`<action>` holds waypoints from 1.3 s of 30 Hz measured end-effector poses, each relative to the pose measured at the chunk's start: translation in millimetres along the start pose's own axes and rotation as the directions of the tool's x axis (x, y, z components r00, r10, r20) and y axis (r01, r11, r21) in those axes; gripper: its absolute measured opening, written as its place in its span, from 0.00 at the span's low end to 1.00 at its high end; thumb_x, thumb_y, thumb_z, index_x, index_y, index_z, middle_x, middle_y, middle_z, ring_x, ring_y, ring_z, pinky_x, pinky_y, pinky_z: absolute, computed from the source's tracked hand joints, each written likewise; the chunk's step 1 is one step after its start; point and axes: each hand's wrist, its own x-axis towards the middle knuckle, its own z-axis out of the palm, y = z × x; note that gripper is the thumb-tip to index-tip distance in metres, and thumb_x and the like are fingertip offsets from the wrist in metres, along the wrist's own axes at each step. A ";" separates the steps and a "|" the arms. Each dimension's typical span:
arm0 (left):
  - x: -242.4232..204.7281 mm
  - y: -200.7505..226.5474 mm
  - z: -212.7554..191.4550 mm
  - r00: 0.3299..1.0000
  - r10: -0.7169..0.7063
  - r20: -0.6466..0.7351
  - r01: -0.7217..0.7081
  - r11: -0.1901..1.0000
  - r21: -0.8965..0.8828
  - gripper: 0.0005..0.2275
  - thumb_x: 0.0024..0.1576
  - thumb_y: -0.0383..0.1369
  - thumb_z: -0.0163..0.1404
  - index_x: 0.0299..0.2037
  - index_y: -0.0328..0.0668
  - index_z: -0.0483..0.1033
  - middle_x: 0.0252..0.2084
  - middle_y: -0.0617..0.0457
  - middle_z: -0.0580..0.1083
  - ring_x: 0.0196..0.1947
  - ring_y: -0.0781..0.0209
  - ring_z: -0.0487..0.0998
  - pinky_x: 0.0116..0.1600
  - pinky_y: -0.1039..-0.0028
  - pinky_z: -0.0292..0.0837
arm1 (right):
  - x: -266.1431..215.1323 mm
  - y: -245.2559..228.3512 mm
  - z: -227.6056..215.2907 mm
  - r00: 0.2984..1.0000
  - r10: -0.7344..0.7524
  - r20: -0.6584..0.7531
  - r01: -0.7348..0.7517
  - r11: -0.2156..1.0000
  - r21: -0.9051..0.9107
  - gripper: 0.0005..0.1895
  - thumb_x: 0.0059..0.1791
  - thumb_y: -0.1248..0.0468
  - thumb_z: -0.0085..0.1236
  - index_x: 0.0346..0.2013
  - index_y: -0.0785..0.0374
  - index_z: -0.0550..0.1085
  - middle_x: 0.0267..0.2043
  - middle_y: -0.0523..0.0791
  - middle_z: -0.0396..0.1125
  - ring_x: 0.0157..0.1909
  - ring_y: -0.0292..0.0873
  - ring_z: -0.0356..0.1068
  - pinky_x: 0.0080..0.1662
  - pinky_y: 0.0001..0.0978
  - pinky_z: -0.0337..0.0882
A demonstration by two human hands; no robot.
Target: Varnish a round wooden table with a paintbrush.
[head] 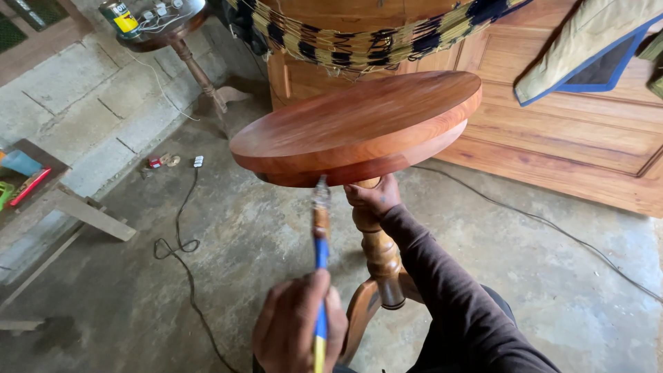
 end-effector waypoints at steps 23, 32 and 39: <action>87.3 42.6 19.1 0.781 0.538 0.316 -0.591 0.800 0.099 0.09 0.55 0.31 0.52 0.41 0.32 0.77 0.32 0.44 0.74 0.36 0.55 0.74 0.38 0.60 0.77 | -20.9 3.2 -33.1 0.999 -0.018 -0.033 0.019 1.000 0.013 0.25 0.45 0.63 0.69 0.52 0.71 0.71 0.44 0.48 0.72 0.44 0.46 0.70 0.47 0.44 0.70; 76.7 25.9 3.2 0.772 0.492 0.403 -0.589 0.792 0.161 0.09 0.59 0.26 0.52 0.45 0.26 0.78 0.34 0.40 0.74 0.37 0.52 0.74 0.35 0.67 0.74 | -19.0 3.5 -37.4 0.999 0.018 -0.050 -0.016 0.999 0.048 0.26 0.46 0.62 0.68 0.53 0.71 0.70 0.46 0.48 0.72 0.46 0.47 0.70 0.50 0.47 0.70; 84.4 46.3 13.3 0.815 0.471 0.337 -0.540 0.829 0.146 0.07 0.55 0.27 0.52 0.40 0.29 0.78 0.31 0.42 0.73 0.35 0.53 0.74 0.40 0.61 0.80 | 6.2 27.8 -33.2 0.998 0.039 -0.058 -0.034 0.996 0.081 0.27 0.46 0.61 0.67 0.55 0.71 0.70 0.47 0.48 0.72 0.48 0.48 0.70 0.53 0.49 0.70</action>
